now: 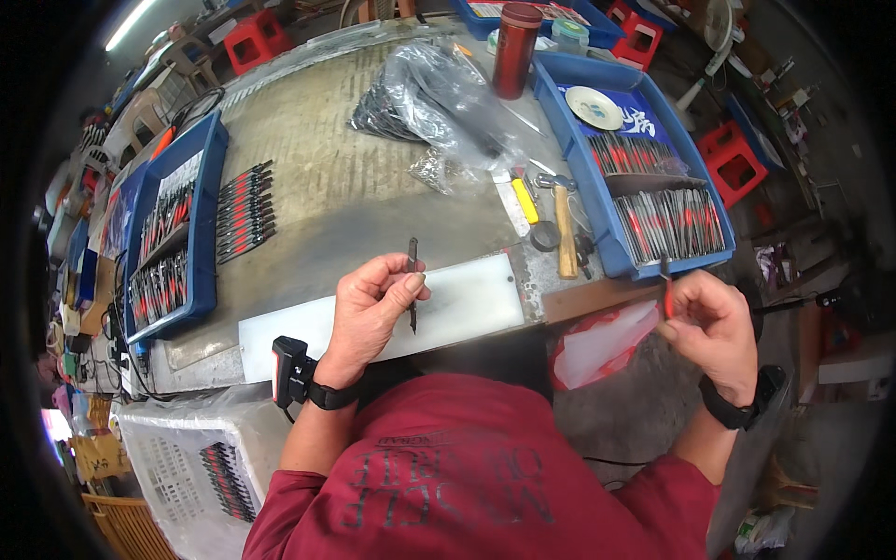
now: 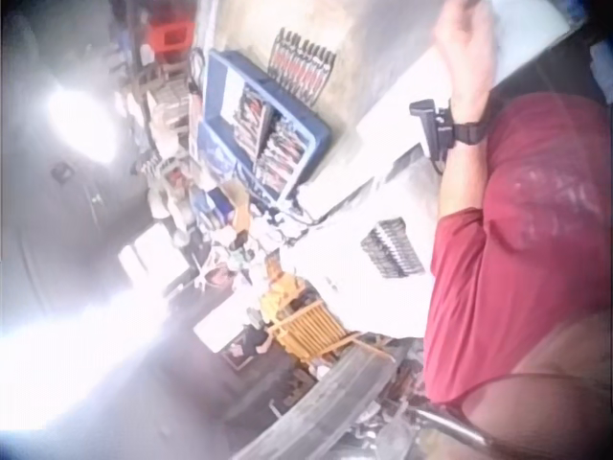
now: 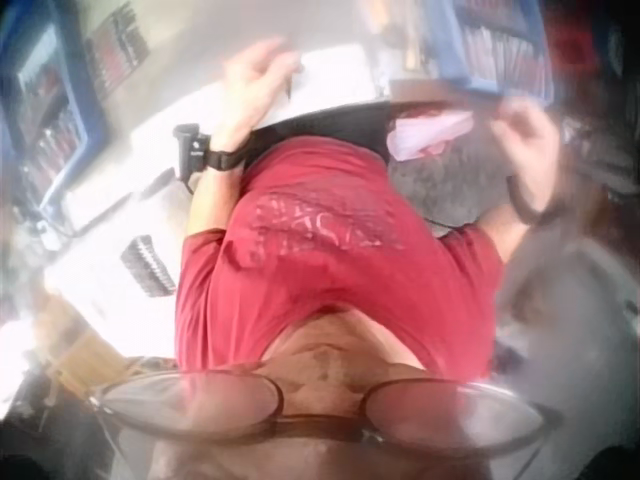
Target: The person repeatedly picks up a metal rod with a red band, attaches a small metal ring, and places the assembled unit into a blue tray. The person handles multiple rods and rings in a repetitive sequence.
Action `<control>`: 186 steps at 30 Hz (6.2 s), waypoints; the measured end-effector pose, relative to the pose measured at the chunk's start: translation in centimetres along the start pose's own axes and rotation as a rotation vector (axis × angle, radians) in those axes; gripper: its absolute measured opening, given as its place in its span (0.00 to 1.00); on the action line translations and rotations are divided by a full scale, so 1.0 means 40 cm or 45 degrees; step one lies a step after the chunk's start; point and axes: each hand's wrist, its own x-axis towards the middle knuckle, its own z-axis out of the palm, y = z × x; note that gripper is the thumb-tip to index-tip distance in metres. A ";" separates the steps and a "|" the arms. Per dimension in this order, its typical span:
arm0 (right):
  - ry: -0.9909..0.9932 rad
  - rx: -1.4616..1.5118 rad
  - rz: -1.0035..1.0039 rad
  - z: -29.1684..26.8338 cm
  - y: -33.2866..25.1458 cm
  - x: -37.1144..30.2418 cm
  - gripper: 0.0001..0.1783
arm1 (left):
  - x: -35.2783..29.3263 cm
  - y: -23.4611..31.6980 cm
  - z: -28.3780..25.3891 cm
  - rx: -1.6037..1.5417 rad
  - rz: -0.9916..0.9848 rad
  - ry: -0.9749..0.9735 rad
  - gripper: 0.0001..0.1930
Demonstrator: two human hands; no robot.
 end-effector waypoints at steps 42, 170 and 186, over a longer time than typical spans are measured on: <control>-0.374 0.473 -0.153 0.549 0.046 0.215 0.08 | -0.007 0.013 -0.053 -0.459 0.005 0.260 0.08; -0.038 0.820 -0.032 0.487 0.096 0.271 0.07 | -0.038 0.010 -0.051 1.350 0.738 0.254 0.11; -0.062 0.997 0.026 0.515 0.119 0.239 0.05 | -0.046 -0.002 -0.037 1.330 0.757 0.196 0.10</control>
